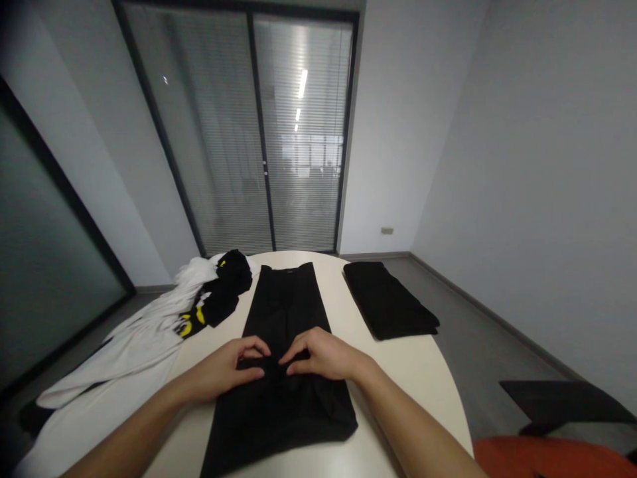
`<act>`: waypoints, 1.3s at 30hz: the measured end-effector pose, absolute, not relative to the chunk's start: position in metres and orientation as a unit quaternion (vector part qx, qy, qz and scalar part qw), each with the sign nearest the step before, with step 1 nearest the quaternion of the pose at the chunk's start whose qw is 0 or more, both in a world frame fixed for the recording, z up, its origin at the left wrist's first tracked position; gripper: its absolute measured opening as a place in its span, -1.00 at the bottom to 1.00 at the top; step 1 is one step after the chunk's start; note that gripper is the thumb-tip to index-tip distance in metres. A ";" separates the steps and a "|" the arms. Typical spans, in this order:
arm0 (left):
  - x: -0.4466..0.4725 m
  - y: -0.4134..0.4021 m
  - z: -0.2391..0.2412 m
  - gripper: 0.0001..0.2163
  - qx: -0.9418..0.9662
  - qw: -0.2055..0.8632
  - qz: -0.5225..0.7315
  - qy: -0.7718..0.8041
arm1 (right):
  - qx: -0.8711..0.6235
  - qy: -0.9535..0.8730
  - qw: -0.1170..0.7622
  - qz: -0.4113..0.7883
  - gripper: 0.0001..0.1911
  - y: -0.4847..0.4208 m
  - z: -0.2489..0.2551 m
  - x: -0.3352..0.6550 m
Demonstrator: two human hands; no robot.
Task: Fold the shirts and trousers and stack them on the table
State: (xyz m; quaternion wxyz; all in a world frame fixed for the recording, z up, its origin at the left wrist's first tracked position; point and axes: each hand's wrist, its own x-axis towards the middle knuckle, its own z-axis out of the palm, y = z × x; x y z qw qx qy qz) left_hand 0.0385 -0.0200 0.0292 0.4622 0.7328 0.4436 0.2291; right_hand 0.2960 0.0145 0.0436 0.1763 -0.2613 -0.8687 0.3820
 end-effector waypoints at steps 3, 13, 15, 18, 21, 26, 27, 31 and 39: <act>0.040 -0.023 0.031 -0.67 0.742 0.458 0.218 0.437 | -0.294 -0.842 0.181 0.414 -0.67 0.012 0.044 0.295; 0.050 -0.029 0.031 -0.63 0.795 0.304 0.191 0.489 | -0.295 -0.846 0.187 0.403 -0.75 0.010 0.047 0.296; 0.052 -0.030 0.030 -0.63 0.799 0.299 0.195 0.484 | -0.290 -0.848 0.186 0.402 -0.76 0.010 0.047 0.296; 0.055 -0.030 0.028 -0.63 0.802 0.290 0.191 0.486 | -0.291 -0.843 0.185 0.412 -0.76 0.009 0.046 0.295; 0.057 -0.030 0.025 -0.62 0.805 0.279 0.188 0.488 | -0.293 -0.834 0.191 0.425 -0.74 0.010 0.043 0.294; 0.057 -0.029 0.024 -0.68 0.819 0.262 0.188 0.474 | -0.301 -0.829 0.193 0.431 -0.75 0.012 0.037 0.294; 0.057 -0.029 0.025 -0.70 0.820 0.263 0.189 0.471 | -0.302 -0.829 0.192 0.429 -0.75 0.012 0.037 0.294; 0.056 -0.029 0.028 -0.74 0.811 0.278 0.201 0.474 | -0.309 -0.837 0.186 0.411 -0.78 0.011 0.038 0.295; 0.058 -0.031 0.028 -0.66 0.793 0.305 0.232 0.473 | -0.312 -0.866 0.180 0.346 -0.57 0.006 0.047 0.290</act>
